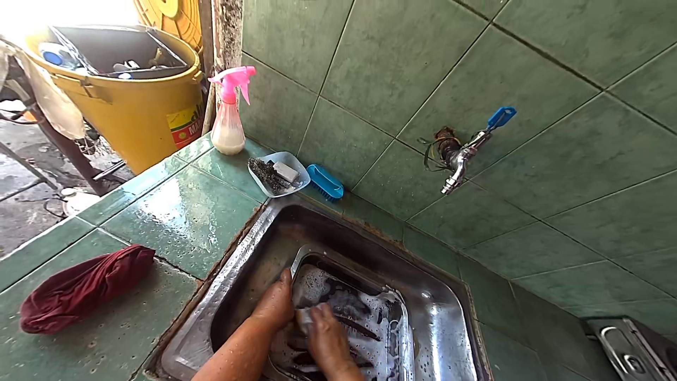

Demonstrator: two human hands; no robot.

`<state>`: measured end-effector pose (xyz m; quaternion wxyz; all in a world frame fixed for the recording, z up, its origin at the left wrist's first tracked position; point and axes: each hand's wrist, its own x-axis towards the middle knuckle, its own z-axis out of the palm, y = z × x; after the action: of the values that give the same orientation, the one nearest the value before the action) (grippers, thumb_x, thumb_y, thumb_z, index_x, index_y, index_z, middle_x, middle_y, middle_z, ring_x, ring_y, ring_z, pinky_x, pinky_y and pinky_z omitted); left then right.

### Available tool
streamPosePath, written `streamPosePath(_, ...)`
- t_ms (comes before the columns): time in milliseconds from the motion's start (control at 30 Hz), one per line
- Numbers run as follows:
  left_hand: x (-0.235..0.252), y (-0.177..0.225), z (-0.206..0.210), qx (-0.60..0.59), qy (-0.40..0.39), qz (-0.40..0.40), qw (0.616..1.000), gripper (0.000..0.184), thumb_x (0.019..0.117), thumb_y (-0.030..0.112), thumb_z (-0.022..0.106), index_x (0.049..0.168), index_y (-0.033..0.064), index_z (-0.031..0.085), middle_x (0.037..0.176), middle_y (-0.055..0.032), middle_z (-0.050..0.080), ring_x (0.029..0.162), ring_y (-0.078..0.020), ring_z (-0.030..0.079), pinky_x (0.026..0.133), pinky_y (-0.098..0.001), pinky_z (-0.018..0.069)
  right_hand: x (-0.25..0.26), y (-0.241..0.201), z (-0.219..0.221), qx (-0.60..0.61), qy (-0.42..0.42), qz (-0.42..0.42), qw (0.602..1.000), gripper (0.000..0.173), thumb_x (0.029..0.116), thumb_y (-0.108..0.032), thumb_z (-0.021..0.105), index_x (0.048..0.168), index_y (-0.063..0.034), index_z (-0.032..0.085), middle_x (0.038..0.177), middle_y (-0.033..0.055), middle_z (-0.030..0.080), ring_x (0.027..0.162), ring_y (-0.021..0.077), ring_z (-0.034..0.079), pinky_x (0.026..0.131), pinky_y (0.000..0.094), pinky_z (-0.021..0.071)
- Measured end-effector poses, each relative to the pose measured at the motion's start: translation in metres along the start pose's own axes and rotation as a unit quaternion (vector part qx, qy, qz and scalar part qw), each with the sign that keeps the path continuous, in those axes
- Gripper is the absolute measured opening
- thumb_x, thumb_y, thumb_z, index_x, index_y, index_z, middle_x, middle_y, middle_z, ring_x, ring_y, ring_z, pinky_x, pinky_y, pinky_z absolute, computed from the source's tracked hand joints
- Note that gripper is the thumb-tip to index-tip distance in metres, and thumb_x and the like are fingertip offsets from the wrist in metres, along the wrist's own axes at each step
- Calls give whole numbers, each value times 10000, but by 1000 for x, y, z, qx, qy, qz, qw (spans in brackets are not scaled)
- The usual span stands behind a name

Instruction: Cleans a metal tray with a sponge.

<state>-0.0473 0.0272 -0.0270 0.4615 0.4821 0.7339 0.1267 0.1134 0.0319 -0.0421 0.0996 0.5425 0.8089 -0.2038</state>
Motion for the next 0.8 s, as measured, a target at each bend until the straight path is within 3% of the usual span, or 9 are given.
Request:
streamPosePath(167, 2, -1, 2, -4, -10, 0, 1000, 861, 915, 3, 608, 1619, 40, 112, 1319, -240, 617, 1237, -381, 624, 1053, -531, 495, 11, 95, -23, -40, 86, 226, 969, 411, 1008, -127, 543, 1409, -56, 594, 1427, 275, 543, 1173, 442, 643, 954, 573, 546)
streamPosePath(233, 2, 1, 3, -1, -12, 0, 1000, 888, 901, -9, 619, 1620, 46, 101, 1329, -239, 611, 1242, -377, 623, 1055, -528, 495, 29, 100, -29, -34, 108, 294, 949, 394, 1027, -146, 527, 1408, -69, 591, 1431, 265, 538, 1195, 428, 633, 968, 554, 538)
streamPosePath(333, 2, 2, 4, 5, -16, 0, 1000, 918, 886, -12, 644, 1619, 42, 94, 1327, -240, 611, 1248, -374, 619, 1060, -522, 492, 51, 51, -28, -12, 109, 243, 964, 386, 1009, -132, 547, 1375, -30, 616, 1435, 280, 532, 1182, 424, 642, 982, 544, 537)
streamPosePath(467, 3, 1, 5, 4, -4, 3, 1000, 900, 883, 0, 636, 1617, 35, 115, 1310, -235, 622, 1243, -369, 621, 1060, -517, 492, 75, -12, -18, 2, 79, 135, 988, 342, 1035, -150, 507, 1326, -62, 663, 1437, 240, 534, 1214, 382, 626, 1003, 495, 532)
streamPosePath(533, 4, 2, 5, 6, -2, -2, 1000, 878, 898, 11, 619, 1617, 39, 116, 1299, -231, 629, 1227, -369, 632, 1048, -522, 501, 70, -12, -7, 9, 76, 54, 996, 327, 1034, -165, 508, 1281, -58, 695, 1403, 232, 558, 1218, 365, 620, 1014, 468, 526)
streamPosePath(633, 3, 3, 4, 9, -2, -6, 1000, 870, 903, 6, 605, 1621, 43, 115, 1301, -239, 627, 1215, -384, 636, 1033, -541, 506, 36, 29, 15, 25, 131, -84, 988, 263, 986, -173, 583, 1142, -48, 754, 1298, 224, 638, 1160, 356, 661, 969, 475, 563)
streamPosePath(700, 2, 2, 3, 6, 0, -6, 1000, 882, 892, 1, 616, 1622, 49, 122, 1295, -245, 629, 1210, -395, 637, 1028, -559, 505, 14, 65, 16, 20, 175, -78, 981, 228, 947, -119, 635, 1101, -11, 764, 1248, 264, 659, 1095, 398, 690, 920, 523, 584)
streamPosePath(800, 2, 3, 2, 2, -10, -15, 1000, 941, 881, 8, 649, 1634, 69, 89, 1314, -246, 621, 1223, -402, 627, 1030, -569, 501, 12, 102, -14, -29, 107, 79, 991, 294, 1003, -132, 569, 1222, 5, 709, 1346, 299, 590, 1171, 438, 642, 992, 552, 531)
